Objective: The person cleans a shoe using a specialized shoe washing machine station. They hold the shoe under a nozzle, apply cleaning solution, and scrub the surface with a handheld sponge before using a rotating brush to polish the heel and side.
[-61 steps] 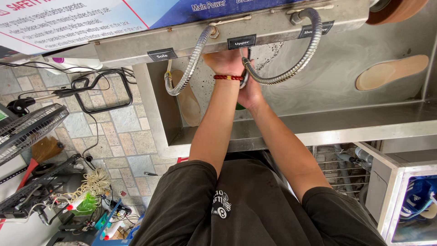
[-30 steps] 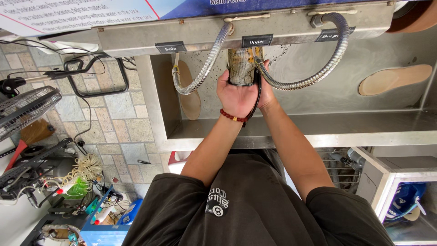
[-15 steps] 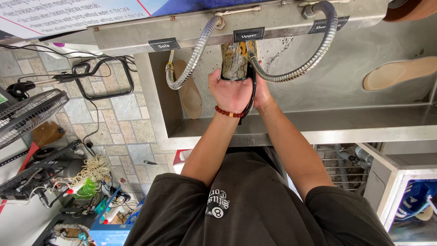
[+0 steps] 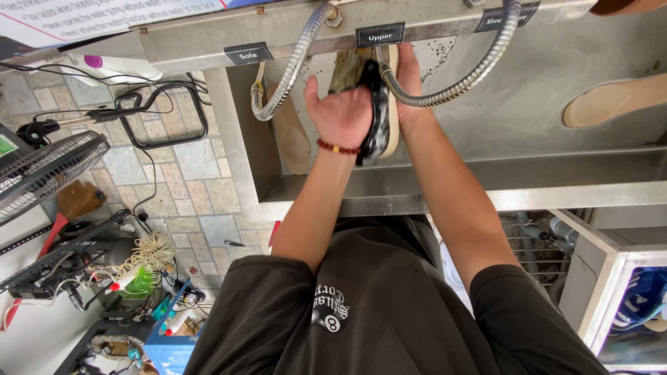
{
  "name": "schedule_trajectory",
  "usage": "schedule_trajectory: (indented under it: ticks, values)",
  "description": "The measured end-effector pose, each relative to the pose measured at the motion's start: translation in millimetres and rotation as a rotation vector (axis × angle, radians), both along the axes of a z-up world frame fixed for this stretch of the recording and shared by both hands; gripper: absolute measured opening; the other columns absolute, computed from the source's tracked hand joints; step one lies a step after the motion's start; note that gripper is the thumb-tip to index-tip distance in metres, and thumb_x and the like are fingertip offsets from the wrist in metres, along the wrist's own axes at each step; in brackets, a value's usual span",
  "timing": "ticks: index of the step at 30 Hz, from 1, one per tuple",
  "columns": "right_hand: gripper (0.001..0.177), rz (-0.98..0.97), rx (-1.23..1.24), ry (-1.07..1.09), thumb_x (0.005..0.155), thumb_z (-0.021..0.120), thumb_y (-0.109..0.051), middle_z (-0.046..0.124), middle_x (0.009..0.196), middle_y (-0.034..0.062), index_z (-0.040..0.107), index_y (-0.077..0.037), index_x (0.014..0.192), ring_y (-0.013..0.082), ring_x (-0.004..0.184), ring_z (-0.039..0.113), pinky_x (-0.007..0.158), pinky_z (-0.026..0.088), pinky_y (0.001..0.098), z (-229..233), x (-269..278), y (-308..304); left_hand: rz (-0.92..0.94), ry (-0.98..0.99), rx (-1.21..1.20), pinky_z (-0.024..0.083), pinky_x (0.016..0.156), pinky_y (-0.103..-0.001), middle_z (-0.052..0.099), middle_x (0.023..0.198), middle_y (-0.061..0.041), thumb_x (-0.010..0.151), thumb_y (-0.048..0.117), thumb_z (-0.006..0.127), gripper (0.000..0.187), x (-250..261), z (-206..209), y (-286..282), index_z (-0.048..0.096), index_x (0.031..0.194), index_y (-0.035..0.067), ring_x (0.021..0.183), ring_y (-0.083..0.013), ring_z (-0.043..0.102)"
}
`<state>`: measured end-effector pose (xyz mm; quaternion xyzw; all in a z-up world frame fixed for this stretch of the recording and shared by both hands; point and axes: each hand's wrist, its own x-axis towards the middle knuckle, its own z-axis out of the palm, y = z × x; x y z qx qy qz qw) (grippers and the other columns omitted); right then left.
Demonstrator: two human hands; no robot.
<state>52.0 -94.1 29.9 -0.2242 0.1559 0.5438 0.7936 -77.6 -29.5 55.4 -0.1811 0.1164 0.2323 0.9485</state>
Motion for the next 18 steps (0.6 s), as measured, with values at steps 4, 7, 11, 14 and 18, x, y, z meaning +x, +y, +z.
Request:
schedule_trajectory:
  ticks: [4,7,11,14,18]
  values:
    - [0.050,-0.004,0.011,-0.170,0.106,0.048,-0.040,0.070,0.128,0.0131,0.060,0.000,0.134,0.0247,0.117,0.066,0.110,0.053,0.0392,1.2,-0.2,-9.6,0.051,0.014,-0.011,0.035,0.120,-0.048,0.048,0.149,-0.025,0.093,0.060,0.060,0.091,27.4,-25.3,20.5,0.040,0.146,-0.012,0.138,-0.0364,0.045]
    - [0.047,0.078,0.007,-0.136,0.109,0.050,-0.042,0.068,0.128,0.0125,0.060,-0.003,0.134,0.0241,0.118,0.065,0.108,0.052,0.0406,14.5,-18.8,-30.7,0.163,-0.027,0.098,0.034,0.121,-0.050,0.047,0.147,-0.023,0.094,0.060,0.059,0.084,42.8,-51.5,33.2,0.043,0.143,-0.006,0.138,-0.0357,0.043]
    - [0.050,0.100,-0.052,-0.186,0.108,0.052,-0.045,0.066,0.132,0.0106,0.056,-0.005,0.138,0.0235,0.123,0.063,0.109,0.052,0.0433,20.5,-24.7,-29.9,0.251,0.230,0.108,0.033,0.120,-0.051,0.048,0.147,-0.020,0.102,0.057,0.051,0.073,49.7,-92.5,57.5,0.045,0.142,-0.004,0.139,-0.0349,0.042]
    - [0.056,0.099,-0.080,-0.302,0.107,0.050,-0.045,0.063,0.138,0.0089,0.050,-0.007,0.148,0.0217,0.127,0.061,0.110,0.051,0.0410,22.4,-23.6,-24.9,0.302,0.169,0.186,0.034,0.125,-0.050,0.049,0.150,-0.018,0.110,0.053,0.048,0.066,43.2,-106.8,57.1,0.047,0.145,-0.003,0.144,-0.0324,0.042]
    - [0.056,0.044,-0.188,-0.420,0.108,0.049,-0.039,0.055,0.150,0.0044,0.039,-0.011,0.154,0.0171,0.138,0.054,0.118,0.045,0.0360,19.0,-42.2,-33.8,0.186,-0.010,0.187,0.035,0.122,-0.048,0.050,0.149,-0.021,0.103,0.062,0.049,0.080,31.0,-85.9,40.6,0.048,0.144,-0.006,0.142,-0.0331,0.042]
